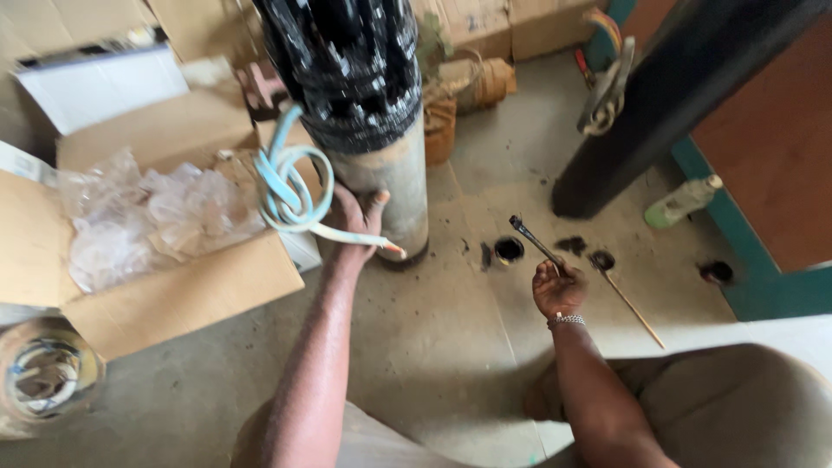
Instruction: The person sits on the floor and applies black paint to a submersible pump assembly using a brush, dipping the brush into a small paint tin on the floor and rotating the pump to coat different sides of its upper housing.
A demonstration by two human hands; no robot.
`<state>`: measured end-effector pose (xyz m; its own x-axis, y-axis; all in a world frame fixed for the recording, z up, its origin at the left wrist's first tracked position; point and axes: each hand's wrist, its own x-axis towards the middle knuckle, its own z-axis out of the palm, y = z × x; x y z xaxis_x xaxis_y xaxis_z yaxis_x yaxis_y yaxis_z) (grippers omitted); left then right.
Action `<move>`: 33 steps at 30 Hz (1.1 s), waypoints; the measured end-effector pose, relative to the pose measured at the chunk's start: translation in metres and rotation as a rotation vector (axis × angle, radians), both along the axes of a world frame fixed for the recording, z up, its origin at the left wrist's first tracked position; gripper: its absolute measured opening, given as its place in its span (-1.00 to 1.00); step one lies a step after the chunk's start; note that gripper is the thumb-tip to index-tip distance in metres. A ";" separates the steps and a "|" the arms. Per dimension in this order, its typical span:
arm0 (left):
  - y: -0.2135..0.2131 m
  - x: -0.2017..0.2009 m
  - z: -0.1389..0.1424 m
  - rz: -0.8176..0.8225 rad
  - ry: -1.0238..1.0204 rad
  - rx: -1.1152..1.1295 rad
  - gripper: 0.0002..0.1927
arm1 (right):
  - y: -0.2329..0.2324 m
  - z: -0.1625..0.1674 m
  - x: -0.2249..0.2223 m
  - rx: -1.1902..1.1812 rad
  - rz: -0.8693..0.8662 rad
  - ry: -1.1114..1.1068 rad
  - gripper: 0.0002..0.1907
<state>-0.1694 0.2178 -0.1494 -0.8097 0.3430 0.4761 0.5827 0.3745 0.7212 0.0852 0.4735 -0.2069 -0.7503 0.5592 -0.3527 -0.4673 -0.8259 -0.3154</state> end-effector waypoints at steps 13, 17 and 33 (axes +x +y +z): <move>-0.001 -0.002 0.032 -0.037 0.033 0.129 0.14 | -0.036 0.266 -0.053 1.139 -0.294 0.496 -0.82; 0.007 -0.003 0.030 -0.194 -0.040 0.357 0.22 | -0.071 0.349 -0.049 1.766 -0.349 0.213 -0.83; 0.006 0.004 0.045 -0.288 -0.146 0.377 0.21 | -0.107 0.408 -0.129 1.919 -0.212 -0.014 -0.86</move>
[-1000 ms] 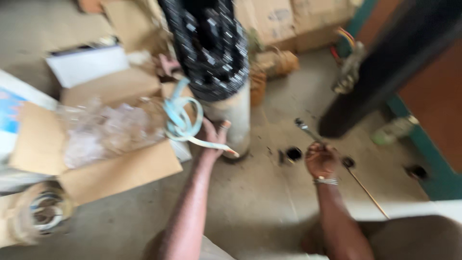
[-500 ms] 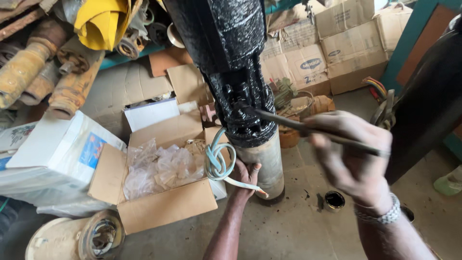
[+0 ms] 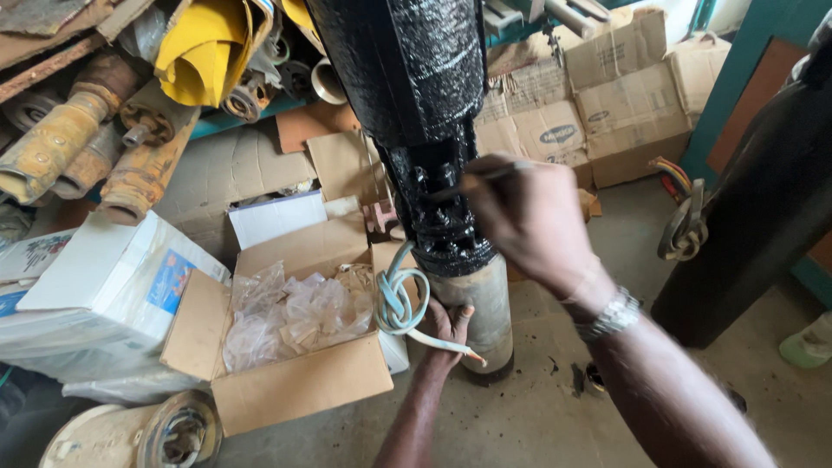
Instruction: The person sits on the floor and applies black paint to a submersible pump assembly using a brush, dipping the brush into a small paint tin on the floor and rotating the pump to coat different sides of its upper housing.
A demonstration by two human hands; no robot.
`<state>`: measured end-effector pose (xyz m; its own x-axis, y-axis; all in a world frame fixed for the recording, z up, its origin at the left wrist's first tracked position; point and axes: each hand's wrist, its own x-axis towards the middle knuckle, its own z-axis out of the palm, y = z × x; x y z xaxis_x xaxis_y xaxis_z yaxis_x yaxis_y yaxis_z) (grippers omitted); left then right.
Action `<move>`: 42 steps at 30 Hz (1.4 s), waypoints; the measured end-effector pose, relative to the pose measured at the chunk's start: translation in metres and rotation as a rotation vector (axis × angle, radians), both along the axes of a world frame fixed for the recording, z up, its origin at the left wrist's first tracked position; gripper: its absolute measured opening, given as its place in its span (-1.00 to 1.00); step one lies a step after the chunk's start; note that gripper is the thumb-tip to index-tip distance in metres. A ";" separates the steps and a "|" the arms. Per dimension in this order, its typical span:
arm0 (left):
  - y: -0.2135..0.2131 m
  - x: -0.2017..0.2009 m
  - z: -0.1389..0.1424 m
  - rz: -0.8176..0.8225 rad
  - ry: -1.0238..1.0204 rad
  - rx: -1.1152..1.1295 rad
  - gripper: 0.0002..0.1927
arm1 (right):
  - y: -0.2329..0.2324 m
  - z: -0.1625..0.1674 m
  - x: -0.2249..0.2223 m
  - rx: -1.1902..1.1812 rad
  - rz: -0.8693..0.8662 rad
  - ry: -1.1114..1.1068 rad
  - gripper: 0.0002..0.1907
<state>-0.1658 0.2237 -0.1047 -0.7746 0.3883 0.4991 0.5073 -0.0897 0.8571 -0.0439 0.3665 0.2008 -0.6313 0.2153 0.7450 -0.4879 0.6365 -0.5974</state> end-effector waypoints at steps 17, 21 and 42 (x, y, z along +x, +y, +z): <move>0.005 -0.004 -0.006 -0.049 -0.084 0.092 0.26 | 0.015 0.015 -0.002 0.184 -0.068 -0.091 -0.80; 0.000 -0.003 -0.004 0.100 0.100 -0.046 0.21 | 0.014 0.041 -0.006 0.271 -0.012 -0.059 -0.79; 0.005 0.001 0.005 -0.025 -0.010 0.115 0.22 | 0.008 0.069 0.011 0.754 0.169 0.030 -0.87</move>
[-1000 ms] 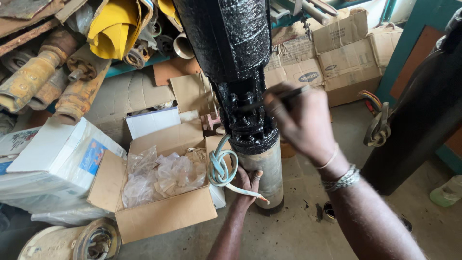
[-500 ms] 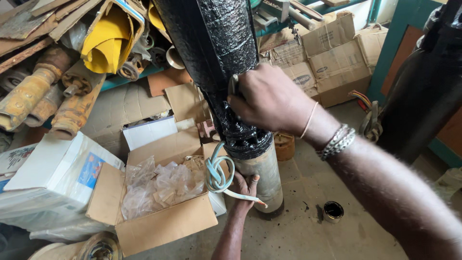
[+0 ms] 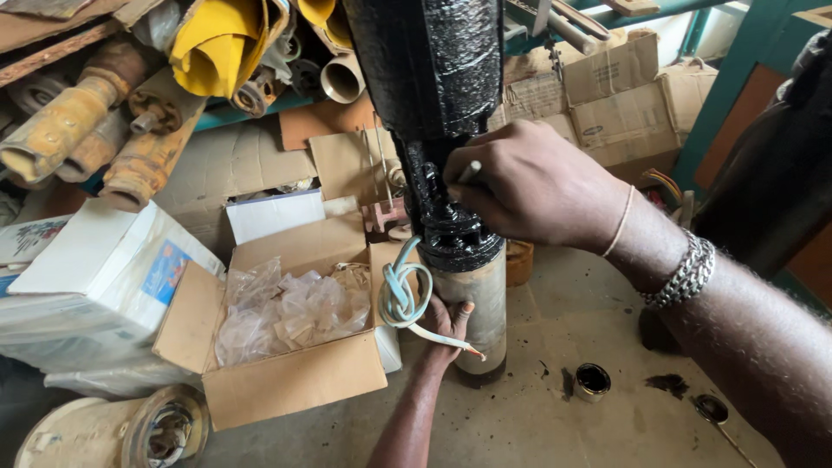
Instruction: The person sits on the floor and applies black paint to a submersible pump assembly using a brush, dipping the brush into a small paint tin on the floor and rotating the pump to coat different sides of its upper housing.
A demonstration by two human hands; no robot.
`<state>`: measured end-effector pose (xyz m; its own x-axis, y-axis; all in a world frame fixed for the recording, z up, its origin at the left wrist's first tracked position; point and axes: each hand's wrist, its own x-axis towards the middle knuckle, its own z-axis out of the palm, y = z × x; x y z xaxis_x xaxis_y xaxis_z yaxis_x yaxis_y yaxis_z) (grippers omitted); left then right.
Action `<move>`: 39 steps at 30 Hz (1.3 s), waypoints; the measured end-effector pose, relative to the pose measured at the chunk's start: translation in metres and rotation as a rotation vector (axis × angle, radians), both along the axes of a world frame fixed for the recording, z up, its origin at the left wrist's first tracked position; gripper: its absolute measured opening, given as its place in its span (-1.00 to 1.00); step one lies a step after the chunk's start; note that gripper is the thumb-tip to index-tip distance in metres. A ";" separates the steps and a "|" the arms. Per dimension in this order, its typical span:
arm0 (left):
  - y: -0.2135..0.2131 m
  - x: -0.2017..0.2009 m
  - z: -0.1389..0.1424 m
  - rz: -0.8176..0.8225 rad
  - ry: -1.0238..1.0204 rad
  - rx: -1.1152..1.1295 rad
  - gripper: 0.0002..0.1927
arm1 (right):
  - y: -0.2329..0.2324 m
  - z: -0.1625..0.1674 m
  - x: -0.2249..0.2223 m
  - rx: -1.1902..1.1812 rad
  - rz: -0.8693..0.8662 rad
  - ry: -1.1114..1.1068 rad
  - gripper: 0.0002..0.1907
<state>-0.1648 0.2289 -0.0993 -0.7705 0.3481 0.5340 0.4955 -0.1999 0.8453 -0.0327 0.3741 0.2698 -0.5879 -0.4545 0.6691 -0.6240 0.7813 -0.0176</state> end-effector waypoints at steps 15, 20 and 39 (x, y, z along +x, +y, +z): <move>-0.003 0.000 -0.004 0.168 0.099 -0.165 0.21 | -0.011 -0.044 -0.008 -0.377 -0.187 -0.043 -0.86; -0.002 -0.001 -0.005 0.060 0.019 -0.098 0.22 | -0.025 -0.063 -0.020 -0.426 -0.166 0.093 -0.87; -0.002 -0.005 -0.016 -0.020 -0.018 0.009 0.20 | -0.029 -0.089 -0.016 -0.603 -0.192 0.220 -0.90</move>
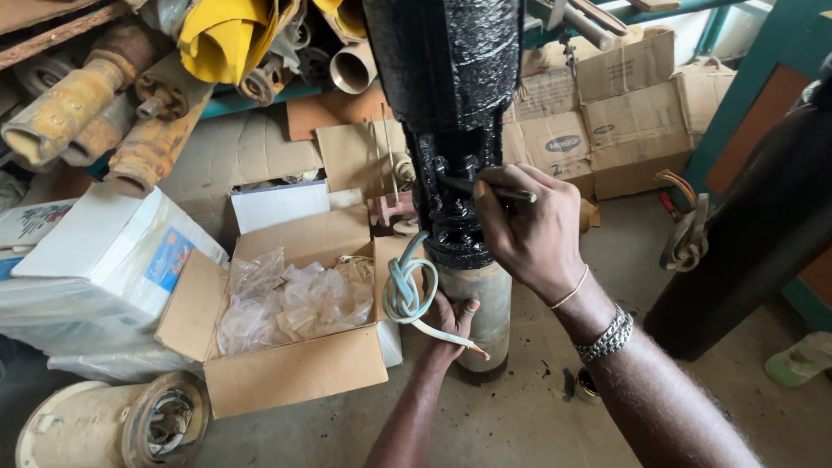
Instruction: The person sits on the floor and applies black paint to a submersible pump assembly using a brush, dipping the brush into a small paint tin on the floor and rotating the pump to coat different sides of its upper housing.
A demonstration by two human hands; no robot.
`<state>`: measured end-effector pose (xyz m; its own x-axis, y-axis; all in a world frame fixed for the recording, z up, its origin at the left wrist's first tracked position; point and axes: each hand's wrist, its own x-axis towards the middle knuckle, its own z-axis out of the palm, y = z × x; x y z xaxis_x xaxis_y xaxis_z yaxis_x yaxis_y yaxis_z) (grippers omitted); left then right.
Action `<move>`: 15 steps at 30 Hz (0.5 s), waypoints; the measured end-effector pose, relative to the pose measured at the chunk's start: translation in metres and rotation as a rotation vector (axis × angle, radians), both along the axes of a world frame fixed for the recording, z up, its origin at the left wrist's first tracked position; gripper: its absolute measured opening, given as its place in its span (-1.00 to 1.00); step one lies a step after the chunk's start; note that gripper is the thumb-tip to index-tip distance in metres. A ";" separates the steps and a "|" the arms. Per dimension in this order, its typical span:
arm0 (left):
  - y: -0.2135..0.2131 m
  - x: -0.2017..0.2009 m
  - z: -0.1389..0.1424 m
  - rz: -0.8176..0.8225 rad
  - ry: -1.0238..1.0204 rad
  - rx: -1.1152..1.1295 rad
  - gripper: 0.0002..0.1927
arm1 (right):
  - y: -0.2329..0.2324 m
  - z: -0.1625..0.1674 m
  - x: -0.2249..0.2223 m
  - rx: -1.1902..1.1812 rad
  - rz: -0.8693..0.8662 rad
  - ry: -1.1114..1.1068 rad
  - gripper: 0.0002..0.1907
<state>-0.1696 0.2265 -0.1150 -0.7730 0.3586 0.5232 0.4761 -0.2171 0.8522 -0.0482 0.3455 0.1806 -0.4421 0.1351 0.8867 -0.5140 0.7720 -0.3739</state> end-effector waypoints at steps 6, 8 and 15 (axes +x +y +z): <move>-0.001 0.000 0.000 0.108 0.102 -0.090 0.21 | 0.002 -0.002 0.012 0.001 -0.016 0.030 -0.91; -0.001 0.000 0.001 -0.002 0.025 -0.019 0.24 | 0.002 -0.003 0.014 0.016 0.005 0.005 -0.91; -0.006 0.002 -0.001 0.212 0.244 -0.139 0.18 | 0.015 0.007 0.023 0.038 0.040 -0.110 -0.92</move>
